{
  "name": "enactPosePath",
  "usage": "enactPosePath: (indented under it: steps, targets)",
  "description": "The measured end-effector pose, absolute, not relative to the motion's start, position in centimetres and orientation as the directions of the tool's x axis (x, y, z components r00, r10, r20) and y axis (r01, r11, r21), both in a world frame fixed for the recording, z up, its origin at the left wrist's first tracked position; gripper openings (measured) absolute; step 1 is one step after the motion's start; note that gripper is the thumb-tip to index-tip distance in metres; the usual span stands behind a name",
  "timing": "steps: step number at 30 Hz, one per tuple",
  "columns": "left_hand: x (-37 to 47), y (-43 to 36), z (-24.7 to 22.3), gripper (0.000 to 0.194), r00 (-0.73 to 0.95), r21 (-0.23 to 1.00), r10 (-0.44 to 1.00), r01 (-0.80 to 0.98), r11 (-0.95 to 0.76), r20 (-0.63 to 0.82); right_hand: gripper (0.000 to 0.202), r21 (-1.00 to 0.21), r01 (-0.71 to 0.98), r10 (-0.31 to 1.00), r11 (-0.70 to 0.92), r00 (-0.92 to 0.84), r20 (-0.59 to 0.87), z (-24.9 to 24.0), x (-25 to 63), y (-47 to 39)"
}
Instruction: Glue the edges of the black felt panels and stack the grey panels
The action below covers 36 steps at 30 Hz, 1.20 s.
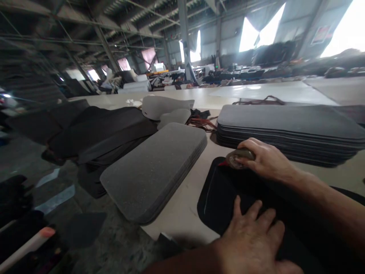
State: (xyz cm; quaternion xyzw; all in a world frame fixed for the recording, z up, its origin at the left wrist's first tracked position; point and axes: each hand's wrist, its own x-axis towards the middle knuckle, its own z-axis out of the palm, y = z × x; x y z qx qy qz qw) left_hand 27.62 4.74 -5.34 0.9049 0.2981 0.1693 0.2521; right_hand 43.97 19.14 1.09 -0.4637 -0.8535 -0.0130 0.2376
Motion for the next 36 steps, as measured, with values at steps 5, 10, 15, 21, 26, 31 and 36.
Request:
enactPosePath:
  steps: [5, 10, 15, 21, 26, 31, 36]
  targets:
    - [27.8, 4.8, -5.7, 0.071, 0.757, 0.574, 0.635, 0.456, -0.68, 0.151, 0.024, -0.179, 0.848, 0.826, 0.498, -0.402, 0.394, 1.5, 44.4, 20.6]
    - [27.8, 5.0, -5.6, 0.072, 0.764, 0.583, 0.633, 0.459, -0.671, 0.127, 0.024, -0.15, 0.877, 0.851, 0.457, -0.381, 0.361, 2.1, 44.8, 21.3]
    - [27.9, 5.1, -5.5, 0.074, 0.757, 0.569, 0.648, 0.496, -0.656, 0.087, 0.023, -0.128, 0.887, 0.865, 0.445, -0.388, 0.318, 3.3, 45.3, 20.9]
    - [27.9, 5.0, -5.7, 0.072, 0.734, 0.549, 0.675, 0.532, -0.644, 0.081, 0.024, -0.095, 0.912, 0.892, 0.399, -0.362, 0.269, 5.0, 48.0, 19.4]
    - [28.0, 5.1, -6.5, 0.073, 0.702, 0.527, 0.707, 0.571, -0.63, 0.083, 0.024, -0.074, 0.947, 0.926, 0.314, -0.288, 0.246, 5.8, 52.0, 16.9]
    - [28.1, 5.0, -6.8, 0.076, 0.659, 0.476, 0.75, 0.642, -0.601, 0.057, 0.022, -0.072, 0.974, 0.953, 0.214, -0.192, 0.236, 5.6, 56.6, 14.1]
    - [28.4, 5.0, -6.5, 0.064, 0.608, 0.381, 0.793, 0.725, -0.573, 0.035, 0.025, -0.063, 0.993, 0.971, 0.096, -0.08, 0.225, 5.4, 60.9, 11.4]
